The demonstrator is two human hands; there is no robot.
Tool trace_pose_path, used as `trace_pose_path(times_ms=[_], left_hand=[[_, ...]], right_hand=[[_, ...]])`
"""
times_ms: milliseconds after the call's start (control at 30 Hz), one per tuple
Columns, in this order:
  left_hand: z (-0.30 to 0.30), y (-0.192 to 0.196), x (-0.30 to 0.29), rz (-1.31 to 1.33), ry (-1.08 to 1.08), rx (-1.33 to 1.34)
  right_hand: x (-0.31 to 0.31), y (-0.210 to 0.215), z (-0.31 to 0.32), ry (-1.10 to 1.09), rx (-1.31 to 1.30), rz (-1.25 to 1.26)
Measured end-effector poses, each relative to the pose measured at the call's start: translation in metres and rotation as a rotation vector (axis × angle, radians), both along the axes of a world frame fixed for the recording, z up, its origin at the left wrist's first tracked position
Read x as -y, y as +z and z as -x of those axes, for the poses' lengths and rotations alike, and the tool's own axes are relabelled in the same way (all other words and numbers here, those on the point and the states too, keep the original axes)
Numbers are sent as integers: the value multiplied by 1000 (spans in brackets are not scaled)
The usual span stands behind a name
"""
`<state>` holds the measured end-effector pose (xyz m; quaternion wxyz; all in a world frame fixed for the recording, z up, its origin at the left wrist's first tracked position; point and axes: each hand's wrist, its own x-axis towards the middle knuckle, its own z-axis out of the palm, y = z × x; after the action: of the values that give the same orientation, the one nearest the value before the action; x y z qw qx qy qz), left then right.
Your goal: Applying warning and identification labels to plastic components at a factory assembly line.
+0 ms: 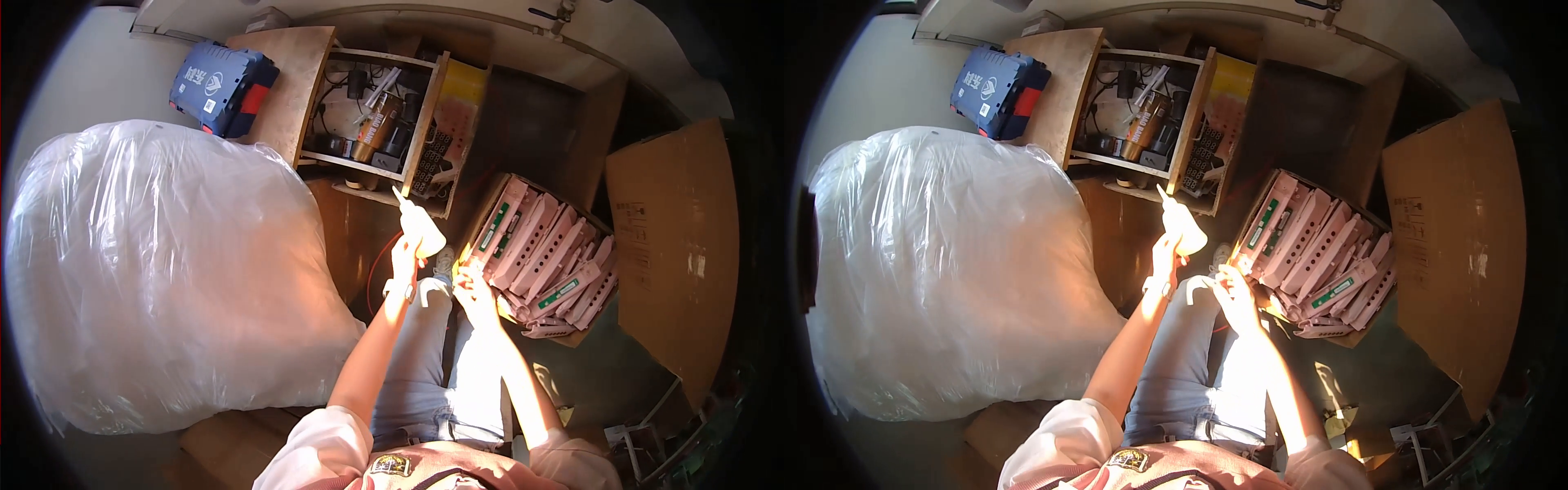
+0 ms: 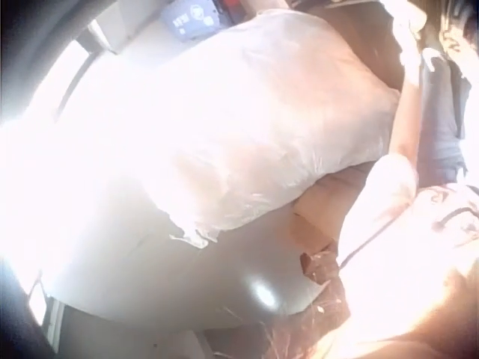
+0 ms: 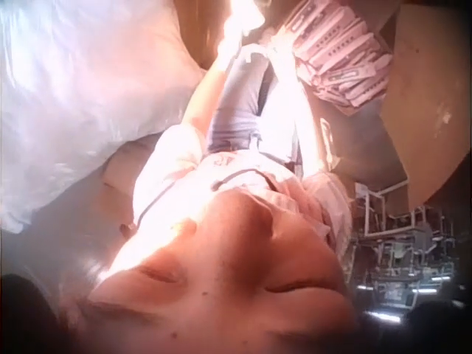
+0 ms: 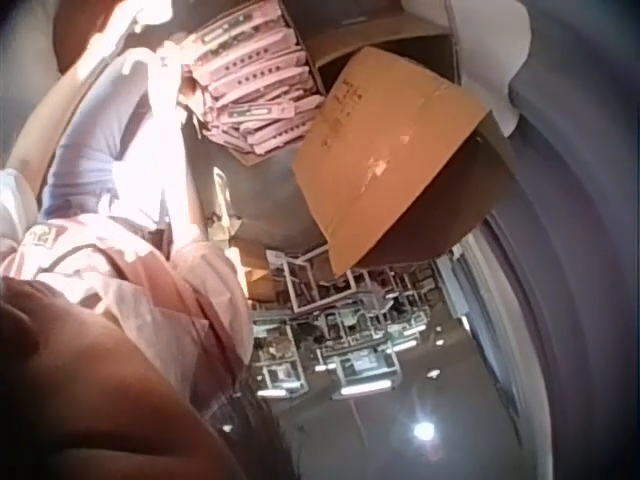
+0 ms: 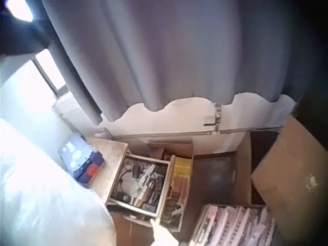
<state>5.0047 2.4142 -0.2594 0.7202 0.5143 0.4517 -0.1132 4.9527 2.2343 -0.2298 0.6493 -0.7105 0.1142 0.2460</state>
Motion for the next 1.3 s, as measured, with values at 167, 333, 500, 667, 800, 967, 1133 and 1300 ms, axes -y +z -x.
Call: trace_pose_path(times_ms=[167, 333, 500, 667, 800, 967, 1133, 1300], left_hand=[[44, -10, -14, -26, 12, -156], [40, -27, -29, -6, -80, -133], [28, 6, -11, -31, -100, -120], [26, -34, -47, -321, -667, 9], [-41, -66, -76, -538, -672, -9], [-96, -92, -127, -726, -782, -86], [-124, -118, -98, -763, -1029, -204], [-66, -156, -151, -770, -726, 45]], right_hand=[[-115, -104, -199, -218, 68, 204], [-169, -126, -273, -125, -150, 224], [-216, -74, -257, 51, -236, 296], [-286, -66, -302, 337, -212, 78], [-346, -101, -298, 206, -73, -208], [-301, -128, -305, -348, 149, 138], [-239, -232, -317, -467, -272, -67], [-353, -132, -331, 241, -60, 153]])
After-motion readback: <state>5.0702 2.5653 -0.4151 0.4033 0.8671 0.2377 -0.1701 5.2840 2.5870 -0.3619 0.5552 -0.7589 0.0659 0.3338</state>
